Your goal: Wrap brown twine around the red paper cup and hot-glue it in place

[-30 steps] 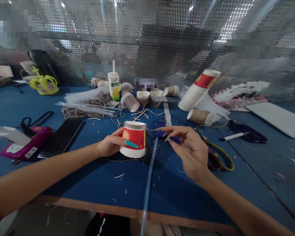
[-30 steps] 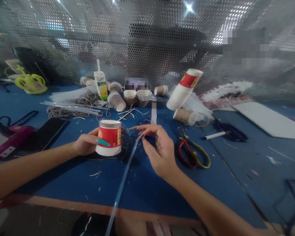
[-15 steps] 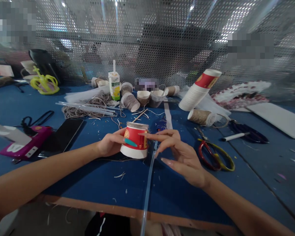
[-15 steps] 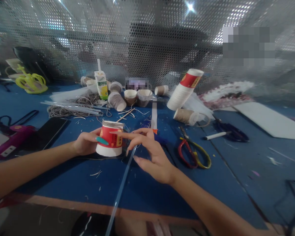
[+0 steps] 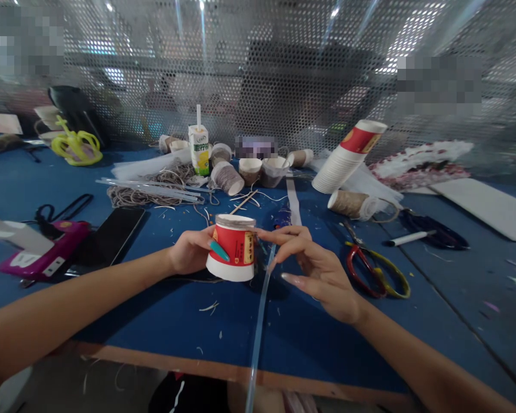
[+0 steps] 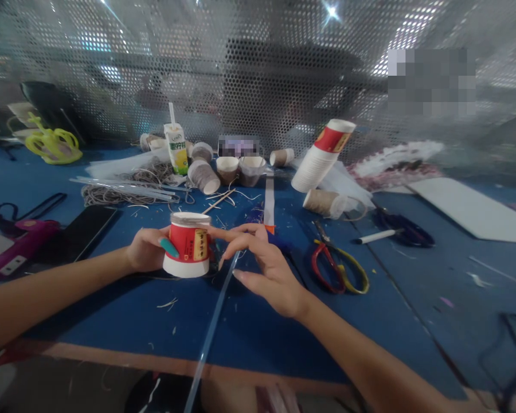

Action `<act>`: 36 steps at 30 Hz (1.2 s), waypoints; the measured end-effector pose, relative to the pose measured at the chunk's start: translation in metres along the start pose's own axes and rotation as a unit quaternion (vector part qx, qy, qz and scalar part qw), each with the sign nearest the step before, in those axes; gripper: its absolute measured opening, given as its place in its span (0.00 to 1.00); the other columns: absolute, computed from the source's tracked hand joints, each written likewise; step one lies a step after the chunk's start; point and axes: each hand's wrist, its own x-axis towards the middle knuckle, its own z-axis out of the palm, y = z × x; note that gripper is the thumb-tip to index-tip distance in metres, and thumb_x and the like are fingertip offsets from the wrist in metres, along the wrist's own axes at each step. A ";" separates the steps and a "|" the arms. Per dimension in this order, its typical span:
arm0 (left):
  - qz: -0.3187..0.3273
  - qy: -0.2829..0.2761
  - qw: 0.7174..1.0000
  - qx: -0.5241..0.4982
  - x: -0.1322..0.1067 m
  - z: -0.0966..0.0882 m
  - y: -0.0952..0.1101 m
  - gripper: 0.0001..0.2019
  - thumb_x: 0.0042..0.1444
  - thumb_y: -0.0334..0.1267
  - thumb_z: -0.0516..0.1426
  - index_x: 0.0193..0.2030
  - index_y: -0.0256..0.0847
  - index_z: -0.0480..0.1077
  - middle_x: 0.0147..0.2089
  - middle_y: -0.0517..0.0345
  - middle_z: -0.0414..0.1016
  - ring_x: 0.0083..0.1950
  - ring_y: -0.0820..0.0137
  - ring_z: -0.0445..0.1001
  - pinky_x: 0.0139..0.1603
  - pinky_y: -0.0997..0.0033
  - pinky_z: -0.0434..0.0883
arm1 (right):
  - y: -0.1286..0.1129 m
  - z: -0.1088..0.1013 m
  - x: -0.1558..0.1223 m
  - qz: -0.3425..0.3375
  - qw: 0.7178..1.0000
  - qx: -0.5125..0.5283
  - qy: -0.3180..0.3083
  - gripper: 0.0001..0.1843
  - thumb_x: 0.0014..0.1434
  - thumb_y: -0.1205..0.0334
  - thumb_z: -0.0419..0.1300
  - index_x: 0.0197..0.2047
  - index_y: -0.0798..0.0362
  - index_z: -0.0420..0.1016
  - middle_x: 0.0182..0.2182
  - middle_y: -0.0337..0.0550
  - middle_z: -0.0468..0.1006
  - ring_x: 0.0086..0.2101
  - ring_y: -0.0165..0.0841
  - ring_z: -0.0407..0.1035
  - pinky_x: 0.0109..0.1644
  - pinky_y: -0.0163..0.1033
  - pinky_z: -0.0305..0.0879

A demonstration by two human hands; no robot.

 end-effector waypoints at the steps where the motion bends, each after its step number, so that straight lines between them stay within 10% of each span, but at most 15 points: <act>1: 0.000 -0.002 1.000 -0.009 0.000 0.000 0.000 0.28 0.37 0.32 0.57 0.51 0.33 0.72 0.43 0.50 0.82 0.45 0.59 0.78 0.50 0.60 0.68 | 0.001 0.000 0.000 0.001 1.000 -0.002 0.009 0.11 0.52 0.71 0.58 0.37 0.46 0.72 0.55 0.38 0.75 0.53 0.40 0.60 0.57 0.53 0.57; 12: 0.015 0.043 0.999 0.001 0.000 -0.004 0.002 0.24 0.41 0.42 0.62 0.47 0.34 0.71 0.42 0.48 0.79 0.44 0.59 0.77 0.50 0.59 0.69 | 0.017 -0.008 0.008 0.034 0.959 -0.124 0.252 0.07 0.54 0.65 0.55 0.39 0.49 0.65 0.42 0.48 0.73 0.43 0.41 0.68 0.47 0.50 0.65; 17: 0.035 0.060 0.997 0.029 0.002 -0.001 0.001 0.29 0.35 0.39 0.68 0.48 0.38 0.70 0.42 0.51 0.78 0.42 0.61 0.77 0.48 0.60 0.71 | 0.030 -0.016 0.012 0.139 0.889 -0.421 0.116 0.27 0.44 0.60 0.58 0.48 0.56 0.60 0.47 0.58 0.65 0.48 0.52 0.61 0.49 0.58 0.63; 23: 0.046 0.109 0.992 0.044 0.005 0.003 0.002 0.28 0.34 0.32 0.67 0.47 0.37 0.72 0.43 0.51 0.79 0.43 0.62 0.77 0.46 0.63 0.71 | 0.036 -0.015 0.015 0.288 0.807 -0.513 0.048 0.25 0.42 0.60 0.60 0.44 0.59 0.63 0.43 0.58 0.65 0.46 0.55 0.61 0.49 0.57 0.61; 36: 0.021 0.116 0.992 -0.052 0.003 -0.004 0.001 0.23 0.42 0.37 0.63 0.49 0.35 0.71 0.47 0.49 0.79 0.48 0.57 0.76 0.54 0.53 0.67 | 0.034 -0.051 0.023 0.253 0.916 -0.254 0.181 0.10 0.40 0.65 0.57 0.30 0.50 0.62 0.23 0.41 0.71 0.25 0.39 0.70 0.31 0.44 0.66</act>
